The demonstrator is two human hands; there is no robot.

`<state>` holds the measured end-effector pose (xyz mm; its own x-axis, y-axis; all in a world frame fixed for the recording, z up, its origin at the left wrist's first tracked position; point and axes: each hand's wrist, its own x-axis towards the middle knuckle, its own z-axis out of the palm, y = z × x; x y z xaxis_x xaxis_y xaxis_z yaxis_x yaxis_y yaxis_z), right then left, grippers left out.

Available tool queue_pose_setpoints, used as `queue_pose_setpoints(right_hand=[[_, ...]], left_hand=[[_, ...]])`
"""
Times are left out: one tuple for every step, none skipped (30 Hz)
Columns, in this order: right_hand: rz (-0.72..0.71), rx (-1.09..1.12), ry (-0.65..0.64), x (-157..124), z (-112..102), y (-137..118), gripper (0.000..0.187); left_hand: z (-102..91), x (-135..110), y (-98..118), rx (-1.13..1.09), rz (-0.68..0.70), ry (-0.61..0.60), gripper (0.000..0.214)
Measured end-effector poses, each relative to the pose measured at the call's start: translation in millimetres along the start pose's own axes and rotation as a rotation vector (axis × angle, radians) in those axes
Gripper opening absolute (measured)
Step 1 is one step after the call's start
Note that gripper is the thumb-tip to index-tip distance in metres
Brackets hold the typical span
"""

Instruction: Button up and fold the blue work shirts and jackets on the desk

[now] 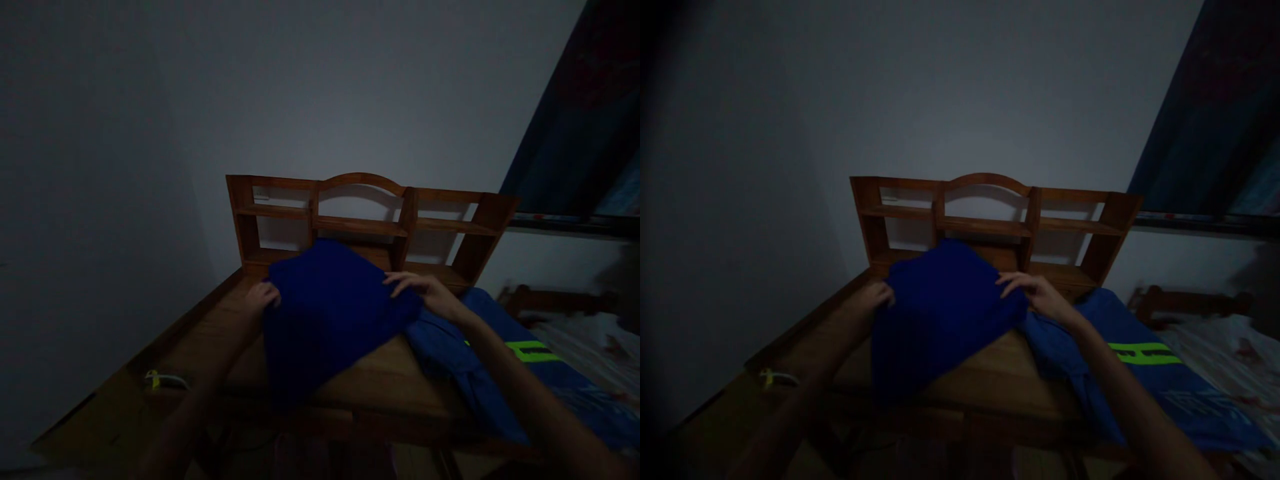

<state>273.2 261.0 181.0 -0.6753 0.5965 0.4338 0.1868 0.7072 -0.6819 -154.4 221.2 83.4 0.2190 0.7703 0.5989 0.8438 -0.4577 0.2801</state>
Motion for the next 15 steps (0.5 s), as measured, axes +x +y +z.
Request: queue_pose_setpoints(right_hand=[[0.071, 0.001, 0.0, -18, 10, 28, 0.018], [0.16, 0.001, 0.004, -35, 20, 55, 0.018], [0.263, -0.009, 0.01, -51, 30, 79, 0.017], [0.343, -0.021, 0.024, -65, 38, 100, 0.016], [0.397, -0.021, 0.072, -76, 45, 115, 0.017], [0.447, -0.029, 0.131, -84, 50, 126, 0.023], [0.491, -0.042, 0.201, -90, 55, 131, 0.028], [0.537, -0.058, 0.269, -93, 58, 133, 0.033], [0.589, -0.076, 0.324, -94, 61, 131, 0.035], [0.643, -0.085, 0.359, -94, 63, 127, 0.037], [0.694, -0.075, 0.365, -93, 66, 122, 0.038], [0.737, -0.041, 0.34, -92, 69, 117, 0.039], [0.767, 0.016, 0.297, -91, 71, 113, 0.039], [0.786, 0.086, 0.245, -90, 74, 109, 0.039], [0.799, 0.153, 0.188, -90, 76, 107, 0.037]], left_hand=[[14.8, -24, 8, 0.086, 0.078, -0.088, 0.015], [29.0, -47, 17, 0.144, 0.137, -0.165, 0.022], [41.5, -68, 25, 0.171, 0.18, -0.231, 0.03], [51.4, -85, 32, 0.191, 0.192, -0.265, 0.035], [58.2, -98, 37, 0.203, 0.193, -0.288, 0.039], [62.1, -106, 40, 0.211, 0.174, -0.293, 0.042], [63.1, -110, 41, 0.216, 0.144, -0.288, 0.046], [61.8, -109, 40, 0.22, 0.113, -0.281, 0.051], [58.7, -105, 39, 0.225, 0.086, -0.273, 0.058], [54.4, -98, 37, 0.232, 0.067, -0.273, 0.064], [49.2, -92, 37, 0.242, 0.054, -0.276, 0.068], [43.6, -86, 38, 0.258, 0.038, -0.276, 0.072], [37.7, -82, 41, 0.279, 0.008, -0.26, 0.072], [31.9, -81, 46, 0.301, -0.043, -0.233, 0.071], [26.3, -85, 52, 0.32, -0.118, -0.193, 0.068]])
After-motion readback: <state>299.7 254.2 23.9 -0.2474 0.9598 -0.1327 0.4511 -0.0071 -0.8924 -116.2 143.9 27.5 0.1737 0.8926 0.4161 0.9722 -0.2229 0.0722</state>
